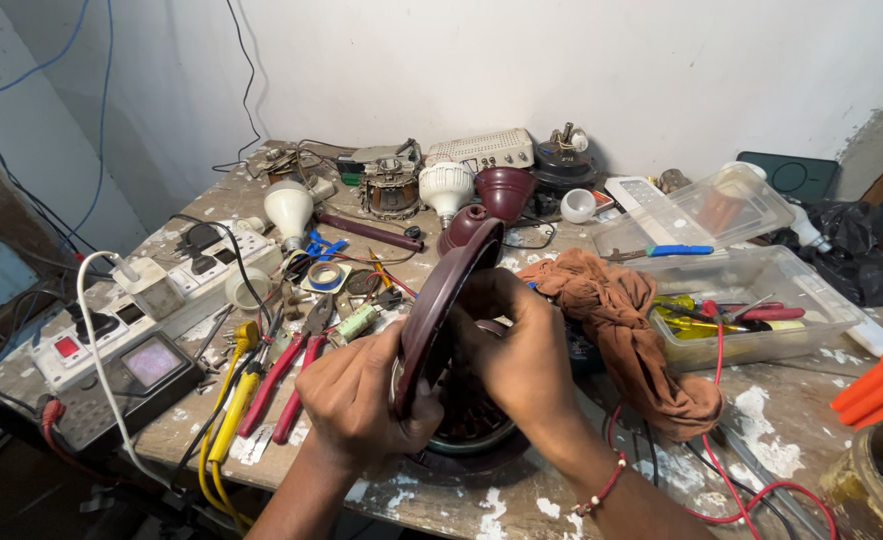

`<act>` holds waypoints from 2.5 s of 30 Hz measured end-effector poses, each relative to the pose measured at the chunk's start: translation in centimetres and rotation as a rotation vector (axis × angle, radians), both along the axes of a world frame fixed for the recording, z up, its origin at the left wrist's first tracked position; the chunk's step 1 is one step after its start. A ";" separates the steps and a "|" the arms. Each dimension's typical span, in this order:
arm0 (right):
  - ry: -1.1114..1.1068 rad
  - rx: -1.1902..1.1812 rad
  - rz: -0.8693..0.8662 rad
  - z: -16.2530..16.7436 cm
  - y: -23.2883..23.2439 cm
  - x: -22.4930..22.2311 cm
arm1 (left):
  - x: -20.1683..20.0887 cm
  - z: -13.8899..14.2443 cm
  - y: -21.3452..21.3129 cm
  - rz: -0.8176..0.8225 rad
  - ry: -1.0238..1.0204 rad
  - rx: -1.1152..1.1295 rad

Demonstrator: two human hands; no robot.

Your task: The person works on a ceiling fan motor at a cluttered workbench. They lift the fan's rotor bell housing, set it on the stator winding, position the red and blue lead wires, and use a yellow-handled screwdriver to tighten screws on the housing while steadying it with the other hand.

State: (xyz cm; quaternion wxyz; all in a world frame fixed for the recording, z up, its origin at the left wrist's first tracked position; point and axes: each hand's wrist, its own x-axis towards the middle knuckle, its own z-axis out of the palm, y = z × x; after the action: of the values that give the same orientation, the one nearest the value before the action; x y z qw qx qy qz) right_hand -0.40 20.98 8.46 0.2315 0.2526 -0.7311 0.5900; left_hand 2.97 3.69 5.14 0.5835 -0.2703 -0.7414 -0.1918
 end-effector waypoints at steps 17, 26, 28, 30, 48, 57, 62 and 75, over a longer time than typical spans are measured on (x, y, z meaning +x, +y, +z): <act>-0.760 -0.389 0.097 1.5 5.9 2.1 | 0.2 2.2 -1.3 -0.049 0.086 -0.443; -0.925 -0.605 0.317 -1.4 7.8 3.2 | 1.6 1.2 -3.0 -0.195 -0.040 -0.391; -0.905 -0.607 0.337 -2.0 7.8 3.2 | 1.8 0.5 -2.6 -0.221 -0.168 -0.162; -0.887 -0.585 0.352 -2.4 7.8 3.2 | 1.5 -0.1 -1.7 -0.236 -0.301 0.034; -0.320 0.234 -0.262 -4.0 6.4 1.9 | -0.6 -1.7 -0.3 -0.571 -0.893 0.598; -0.536 0.195 -0.117 -2.9 7.1 2.1 | -1.4 -3.1 -0.3 -0.520 -0.915 0.545; -0.567 0.186 -0.128 -3.3 7.3 2.4 | -2.0 -3.7 -0.1 -0.507 -0.893 0.548; -0.221 0.481 -0.463 -4.8 5.3 4.2 | -3.5 -5.9 -1.2 -0.770 -0.817 0.646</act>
State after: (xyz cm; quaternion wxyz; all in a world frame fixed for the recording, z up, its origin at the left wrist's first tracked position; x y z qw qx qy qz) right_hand 3.75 26.32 3.68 0.2126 0.0621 -0.9078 0.3563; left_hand -0.54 2.46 -0.80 0.1958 -0.2329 -0.6588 -0.6881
